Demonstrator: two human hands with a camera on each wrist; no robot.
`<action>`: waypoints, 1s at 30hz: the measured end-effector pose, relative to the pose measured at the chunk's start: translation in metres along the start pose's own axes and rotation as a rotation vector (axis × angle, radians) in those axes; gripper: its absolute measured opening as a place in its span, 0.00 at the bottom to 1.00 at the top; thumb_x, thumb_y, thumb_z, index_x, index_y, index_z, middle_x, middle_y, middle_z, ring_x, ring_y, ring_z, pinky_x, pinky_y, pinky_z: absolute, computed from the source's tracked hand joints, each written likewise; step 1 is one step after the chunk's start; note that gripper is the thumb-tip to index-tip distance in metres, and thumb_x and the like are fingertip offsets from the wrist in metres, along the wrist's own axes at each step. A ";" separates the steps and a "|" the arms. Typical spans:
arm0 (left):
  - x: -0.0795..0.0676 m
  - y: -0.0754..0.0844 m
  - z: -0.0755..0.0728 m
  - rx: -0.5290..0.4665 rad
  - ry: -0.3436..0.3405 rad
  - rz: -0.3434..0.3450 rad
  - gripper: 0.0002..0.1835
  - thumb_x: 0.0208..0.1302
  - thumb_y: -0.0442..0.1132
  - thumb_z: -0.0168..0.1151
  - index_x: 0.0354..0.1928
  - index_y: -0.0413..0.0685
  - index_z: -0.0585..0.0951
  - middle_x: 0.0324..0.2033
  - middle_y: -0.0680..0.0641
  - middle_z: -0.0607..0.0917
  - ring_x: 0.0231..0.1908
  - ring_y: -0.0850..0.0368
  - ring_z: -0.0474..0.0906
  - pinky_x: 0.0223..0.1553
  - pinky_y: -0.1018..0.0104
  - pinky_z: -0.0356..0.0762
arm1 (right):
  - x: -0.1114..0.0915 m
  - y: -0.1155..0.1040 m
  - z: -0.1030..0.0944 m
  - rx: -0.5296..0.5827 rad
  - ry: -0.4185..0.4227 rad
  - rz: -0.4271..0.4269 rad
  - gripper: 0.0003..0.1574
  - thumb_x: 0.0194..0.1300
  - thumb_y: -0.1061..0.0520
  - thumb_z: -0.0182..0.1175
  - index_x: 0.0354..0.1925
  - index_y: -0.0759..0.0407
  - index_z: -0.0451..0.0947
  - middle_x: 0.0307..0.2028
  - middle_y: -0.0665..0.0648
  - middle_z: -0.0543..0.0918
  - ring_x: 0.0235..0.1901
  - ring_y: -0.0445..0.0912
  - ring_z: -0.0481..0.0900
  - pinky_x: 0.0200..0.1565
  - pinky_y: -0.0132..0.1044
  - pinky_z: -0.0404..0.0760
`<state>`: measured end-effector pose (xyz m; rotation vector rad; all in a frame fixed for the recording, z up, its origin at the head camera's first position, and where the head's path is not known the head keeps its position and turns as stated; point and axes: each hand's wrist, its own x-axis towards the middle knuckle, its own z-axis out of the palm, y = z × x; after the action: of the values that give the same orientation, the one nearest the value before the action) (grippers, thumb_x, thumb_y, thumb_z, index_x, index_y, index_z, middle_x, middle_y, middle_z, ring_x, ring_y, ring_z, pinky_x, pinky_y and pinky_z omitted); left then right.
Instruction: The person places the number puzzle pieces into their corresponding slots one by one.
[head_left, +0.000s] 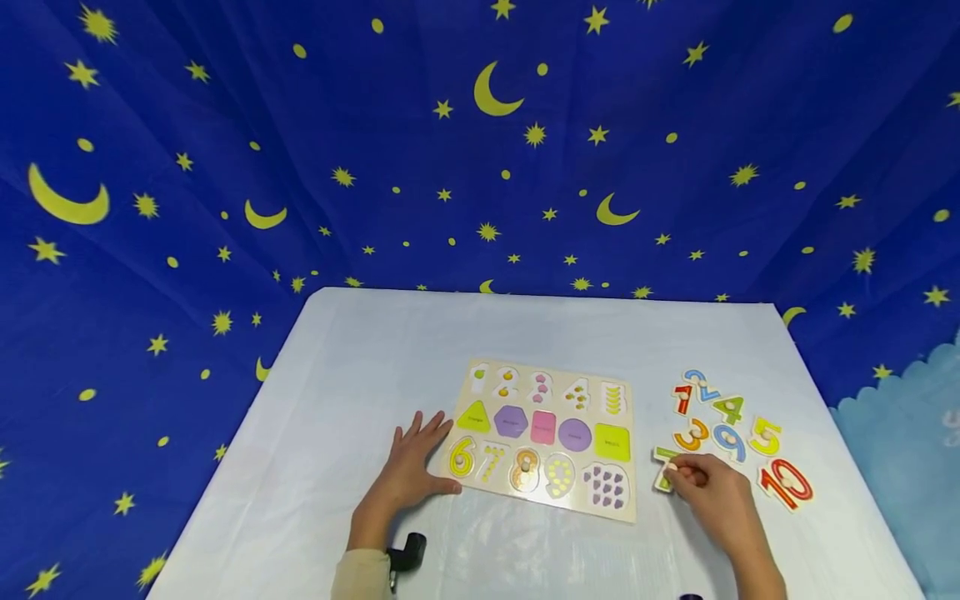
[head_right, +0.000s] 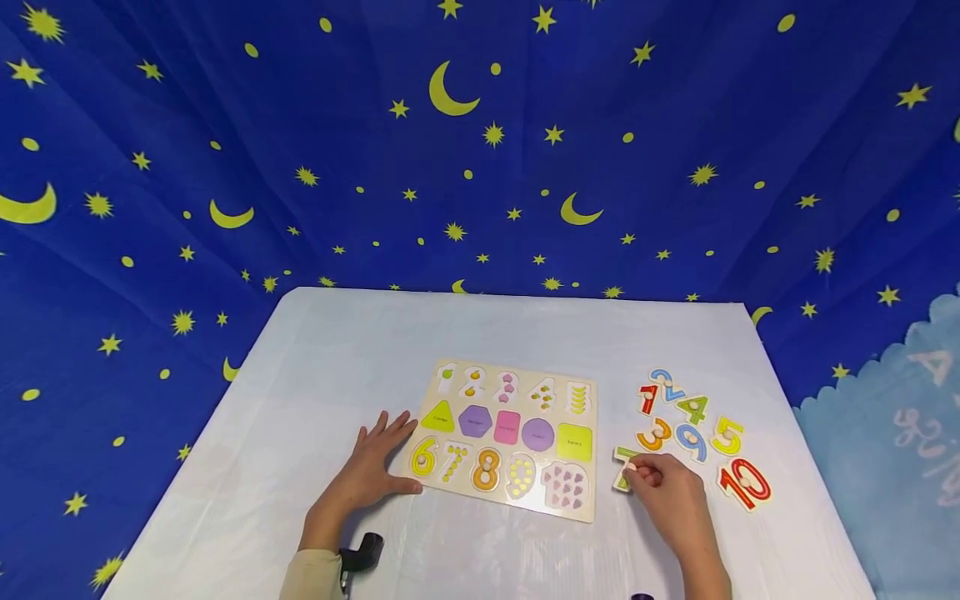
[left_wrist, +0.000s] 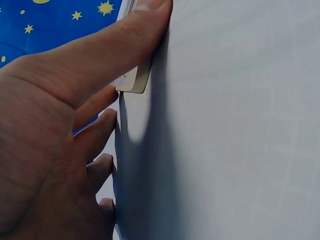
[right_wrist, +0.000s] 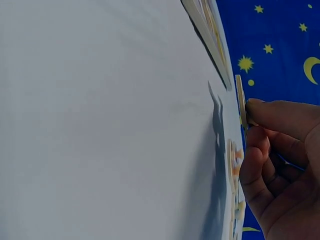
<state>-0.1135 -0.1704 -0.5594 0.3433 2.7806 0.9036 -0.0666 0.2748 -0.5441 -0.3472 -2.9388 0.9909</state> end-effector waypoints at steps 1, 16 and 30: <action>0.000 0.000 0.000 0.001 0.003 -0.001 0.56 0.37 0.54 0.80 0.72 0.53 0.64 0.72 0.52 0.58 0.73 0.46 0.39 0.68 0.41 0.30 | 0.000 -0.001 0.000 0.000 -0.002 -0.003 0.17 0.57 0.50 0.69 0.42 0.60 0.83 0.27 0.50 0.77 0.28 0.44 0.72 0.25 0.31 0.70; 0.000 -0.002 0.001 0.004 0.006 0.004 0.56 0.36 0.55 0.80 0.72 0.54 0.65 0.72 0.52 0.58 0.73 0.46 0.39 0.68 0.42 0.30 | 0.001 -0.022 0.013 0.055 -0.062 -0.085 0.16 0.56 0.52 0.70 0.40 0.60 0.83 0.27 0.49 0.77 0.28 0.43 0.72 0.27 0.31 0.71; -0.001 0.000 -0.001 0.005 0.005 0.015 0.56 0.36 0.55 0.80 0.71 0.52 0.65 0.72 0.51 0.59 0.73 0.45 0.40 0.68 0.40 0.31 | -0.001 -0.033 0.024 0.082 -0.041 -0.095 0.14 0.55 0.56 0.71 0.39 0.60 0.83 0.26 0.50 0.78 0.27 0.43 0.73 0.25 0.30 0.73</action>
<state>-0.1129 -0.1713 -0.5585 0.3633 2.7893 0.9018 -0.0748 0.2343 -0.5435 -0.1851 -2.9085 1.1140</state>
